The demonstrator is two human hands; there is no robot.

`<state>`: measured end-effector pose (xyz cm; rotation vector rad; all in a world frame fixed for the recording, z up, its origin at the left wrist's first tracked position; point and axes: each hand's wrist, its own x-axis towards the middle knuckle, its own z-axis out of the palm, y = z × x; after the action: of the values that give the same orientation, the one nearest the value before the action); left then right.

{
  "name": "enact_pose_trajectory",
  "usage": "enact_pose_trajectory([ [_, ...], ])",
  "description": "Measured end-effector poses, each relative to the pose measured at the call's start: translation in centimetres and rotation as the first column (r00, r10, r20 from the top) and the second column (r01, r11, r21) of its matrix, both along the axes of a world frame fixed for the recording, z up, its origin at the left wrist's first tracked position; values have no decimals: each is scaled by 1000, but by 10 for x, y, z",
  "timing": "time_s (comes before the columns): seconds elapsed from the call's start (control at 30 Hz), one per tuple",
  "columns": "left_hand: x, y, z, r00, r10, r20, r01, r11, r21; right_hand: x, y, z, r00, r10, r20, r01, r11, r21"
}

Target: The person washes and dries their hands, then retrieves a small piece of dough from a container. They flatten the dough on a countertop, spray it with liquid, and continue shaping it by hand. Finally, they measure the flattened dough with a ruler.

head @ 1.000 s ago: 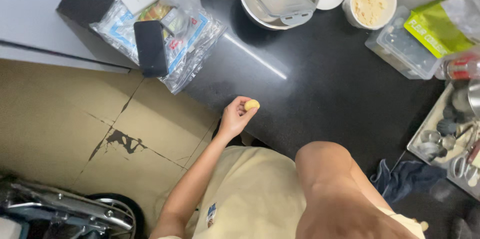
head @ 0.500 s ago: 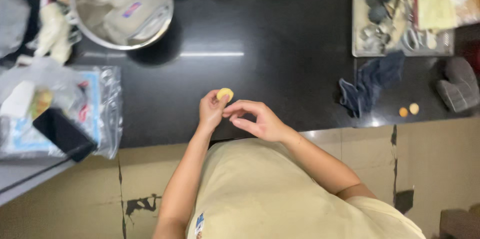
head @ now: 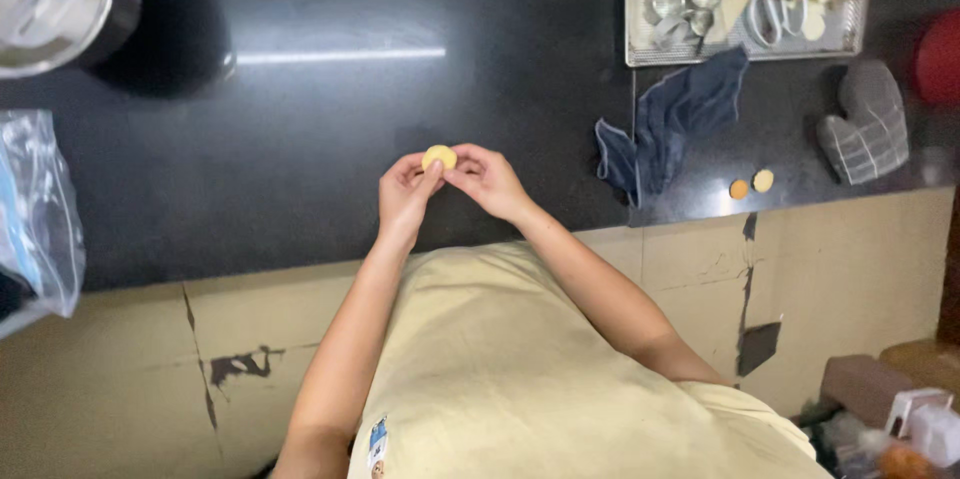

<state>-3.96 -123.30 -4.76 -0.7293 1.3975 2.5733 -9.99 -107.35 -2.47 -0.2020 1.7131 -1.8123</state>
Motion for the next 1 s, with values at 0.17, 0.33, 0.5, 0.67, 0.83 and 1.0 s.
enact_pose_trajectory([
  [0.17,6,19,-13,971,237,9,-233,962,-145,-23,-5,-9,986,151,66,-153,988,33],
  [0.33,26,28,-7,888,458,-34,-458,879,-133,-23,-16,-19,945,324,35,-324,946,1],
  [0.5,49,25,11,844,534,57,-527,843,-107,-12,-30,-3,906,410,106,-401,911,-93],
  [0.67,94,17,20,837,546,29,-546,832,97,22,-43,38,714,559,-421,-542,822,174],
  [0.83,206,-10,3,935,353,39,-339,856,391,82,-80,54,508,806,-303,-737,590,331],
  [1.0,315,-23,-31,910,399,112,-403,785,470,162,-146,41,261,964,-51,-918,264,296],
])
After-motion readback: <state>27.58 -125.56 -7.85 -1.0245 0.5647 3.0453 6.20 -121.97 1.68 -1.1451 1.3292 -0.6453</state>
